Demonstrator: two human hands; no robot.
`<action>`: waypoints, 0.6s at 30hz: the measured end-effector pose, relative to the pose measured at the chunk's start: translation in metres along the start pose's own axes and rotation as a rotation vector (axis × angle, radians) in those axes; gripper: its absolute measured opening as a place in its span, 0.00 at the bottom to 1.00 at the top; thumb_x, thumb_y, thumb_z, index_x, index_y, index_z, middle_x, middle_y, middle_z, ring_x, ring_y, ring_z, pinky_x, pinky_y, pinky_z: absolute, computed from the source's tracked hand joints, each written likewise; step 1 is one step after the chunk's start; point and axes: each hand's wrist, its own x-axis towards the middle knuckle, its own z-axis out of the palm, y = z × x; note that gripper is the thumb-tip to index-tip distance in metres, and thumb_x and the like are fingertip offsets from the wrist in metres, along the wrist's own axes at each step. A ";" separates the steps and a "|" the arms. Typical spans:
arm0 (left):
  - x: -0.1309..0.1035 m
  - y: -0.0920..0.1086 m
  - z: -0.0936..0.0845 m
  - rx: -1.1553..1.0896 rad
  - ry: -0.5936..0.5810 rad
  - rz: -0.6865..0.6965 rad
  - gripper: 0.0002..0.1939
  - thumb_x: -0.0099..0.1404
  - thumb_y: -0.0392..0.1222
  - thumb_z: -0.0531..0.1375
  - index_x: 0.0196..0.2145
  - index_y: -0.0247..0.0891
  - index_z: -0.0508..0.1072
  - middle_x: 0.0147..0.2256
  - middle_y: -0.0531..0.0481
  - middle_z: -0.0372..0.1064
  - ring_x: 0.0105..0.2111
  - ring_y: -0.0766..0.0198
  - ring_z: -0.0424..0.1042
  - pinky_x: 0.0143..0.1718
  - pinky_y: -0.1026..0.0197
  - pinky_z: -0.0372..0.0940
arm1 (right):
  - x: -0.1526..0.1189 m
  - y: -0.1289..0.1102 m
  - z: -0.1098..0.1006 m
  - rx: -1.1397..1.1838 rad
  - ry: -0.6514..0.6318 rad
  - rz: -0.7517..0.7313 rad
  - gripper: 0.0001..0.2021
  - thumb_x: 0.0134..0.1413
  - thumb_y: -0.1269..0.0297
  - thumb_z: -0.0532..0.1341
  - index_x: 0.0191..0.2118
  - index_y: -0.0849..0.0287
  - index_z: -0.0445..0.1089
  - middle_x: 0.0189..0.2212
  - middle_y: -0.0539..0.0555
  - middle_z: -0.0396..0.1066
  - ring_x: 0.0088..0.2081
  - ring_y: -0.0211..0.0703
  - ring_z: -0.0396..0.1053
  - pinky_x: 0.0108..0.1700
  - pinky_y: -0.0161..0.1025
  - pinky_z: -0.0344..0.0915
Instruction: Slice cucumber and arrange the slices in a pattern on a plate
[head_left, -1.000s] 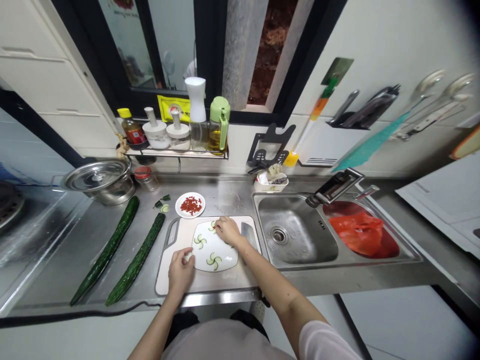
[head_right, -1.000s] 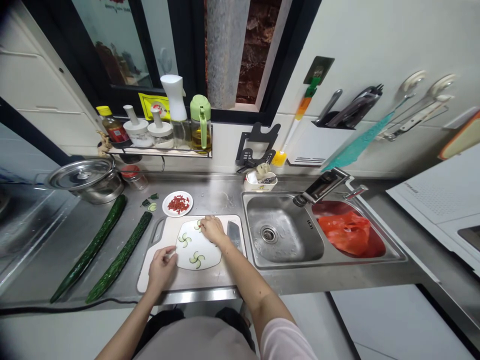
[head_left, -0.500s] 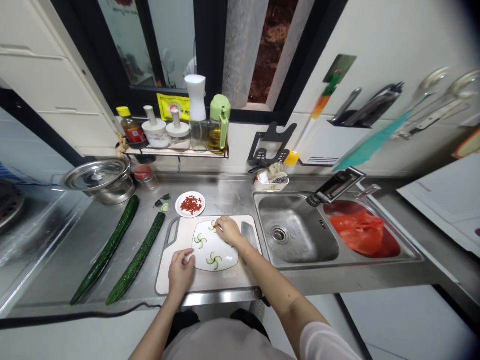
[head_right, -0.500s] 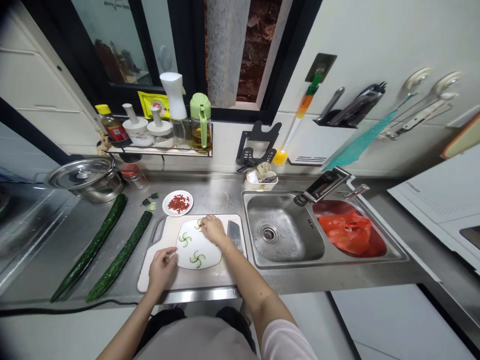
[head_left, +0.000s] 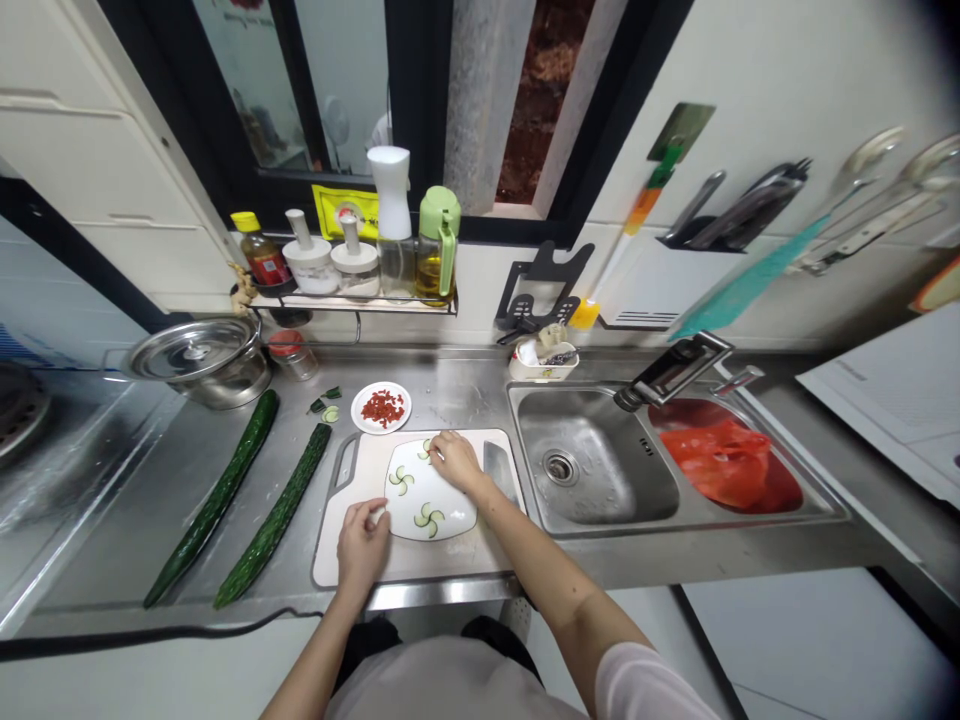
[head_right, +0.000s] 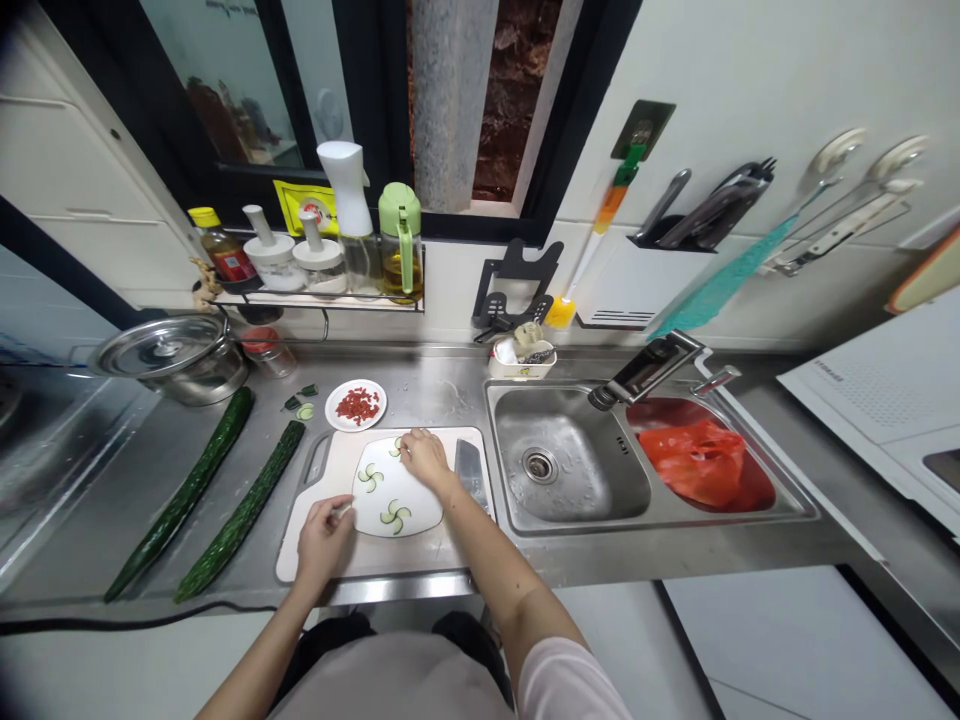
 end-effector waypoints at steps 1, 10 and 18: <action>0.000 0.000 0.000 0.003 -0.005 -0.004 0.17 0.58 0.47 0.55 0.41 0.39 0.76 0.37 0.47 0.69 0.28 0.64 0.67 0.35 0.58 0.66 | 0.001 0.000 0.000 -0.006 0.003 -0.003 0.09 0.61 0.66 0.54 0.39 0.57 0.72 0.40 0.55 0.70 0.43 0.42 0.63 0.45 0.36 0.55; -0.004 -0.002 0.003 0.007 -0.019 -0.021 0.17 0.58 0.47 0.55 0.40 0.39 0.76 0.37 0.48 0.68 0.28 0.64 0.67 0.33 0.58 0.66 | 0.005 -0.001 -0.003 -0.032 -0.018 -0.010 0.09 0.61 0.66 0.54 0.38 0.57 0.72 0.39 0.55 0.70 0.42 0.42 0.63 0.44 0.36 0.55; -0.005 -0.001 0.003 -0.009 -0.007 -0.022 0.17 0.58 0.47 0.55 0.40 0.39 0.76 0.37 0.48 0.68 0.27 0.64 0.67 0.33 0.58 0.66 | 0.003 -0.002 -0.007 -0.009 0.014 0.005 0.09 0.60 0.65 0.54 0.38 0.57 0.72 0.39 0.55 0.69 0.42 0.42 0.63 0.44 0.36 0.55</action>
